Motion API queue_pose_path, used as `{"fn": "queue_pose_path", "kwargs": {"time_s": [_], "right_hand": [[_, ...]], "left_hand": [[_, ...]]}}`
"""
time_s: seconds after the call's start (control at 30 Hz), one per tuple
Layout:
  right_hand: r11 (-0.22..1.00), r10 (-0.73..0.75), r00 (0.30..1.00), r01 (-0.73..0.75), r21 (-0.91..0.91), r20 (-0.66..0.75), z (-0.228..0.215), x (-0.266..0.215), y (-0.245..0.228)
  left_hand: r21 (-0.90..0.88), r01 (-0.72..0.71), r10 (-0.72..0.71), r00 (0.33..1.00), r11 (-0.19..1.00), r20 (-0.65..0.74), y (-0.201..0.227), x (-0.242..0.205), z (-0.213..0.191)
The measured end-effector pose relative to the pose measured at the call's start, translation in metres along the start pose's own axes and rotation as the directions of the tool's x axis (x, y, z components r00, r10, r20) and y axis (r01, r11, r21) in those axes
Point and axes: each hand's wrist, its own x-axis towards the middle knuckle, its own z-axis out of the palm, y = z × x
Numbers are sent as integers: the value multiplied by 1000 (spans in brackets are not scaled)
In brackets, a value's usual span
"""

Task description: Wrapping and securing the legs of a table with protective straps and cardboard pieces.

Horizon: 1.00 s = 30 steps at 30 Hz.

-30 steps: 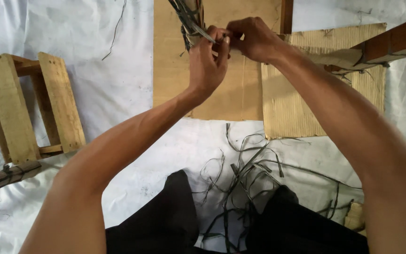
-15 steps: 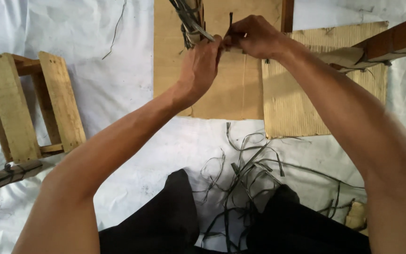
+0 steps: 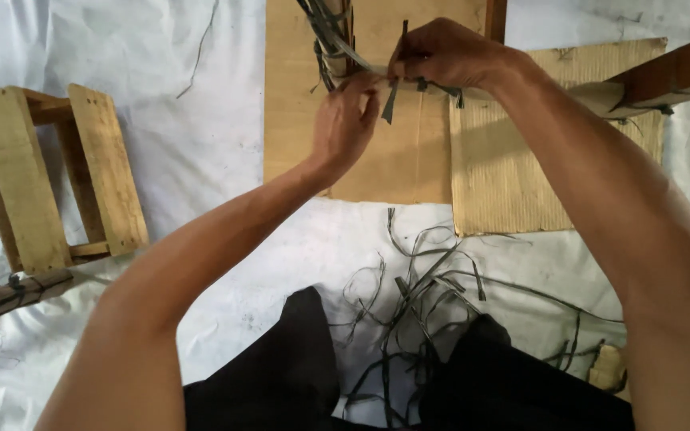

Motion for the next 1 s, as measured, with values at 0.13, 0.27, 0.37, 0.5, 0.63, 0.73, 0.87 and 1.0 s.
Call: {"fn": "queue_pose_path", "kwargs": {"time_s": [0.13,0.27,0.37,0.5,0.63,0.73,0.87,1.0], "right_hand": [[997,-30,999,29,-69,-13,-1,3,6],[993,-98,995,96,-66,-32,0,-2,5],[999,-52,996,51,-13,-69,2,-10,-6],[982,-180,973,169,-87,-147,16,-6,15],[719,-594,776,394,-572,-212,31,-3,34],[604,-630,751,314,-733,-197,39,-6,33],[564,-692,679,296,-771,-246,48,0,47],[568,-715,647,321,-758,-263,44,-9,35]], "left_hand": [[28,131,-130,991,991,-6,11,10,12],[38,216,-216,976,976,-12,15,17,18],[44,212,-212,977,976,0,8,15,22],[49,196,-196,980,979,8,9,16,24],[33,174,-173,985,984,-12,16,16,23],[33,168,-166,985,985,-46,14,12,30],[19,243,-240,965,970,-101,8,12,37],[-128,394,-407,907,910,-109,4,19,40]]}}
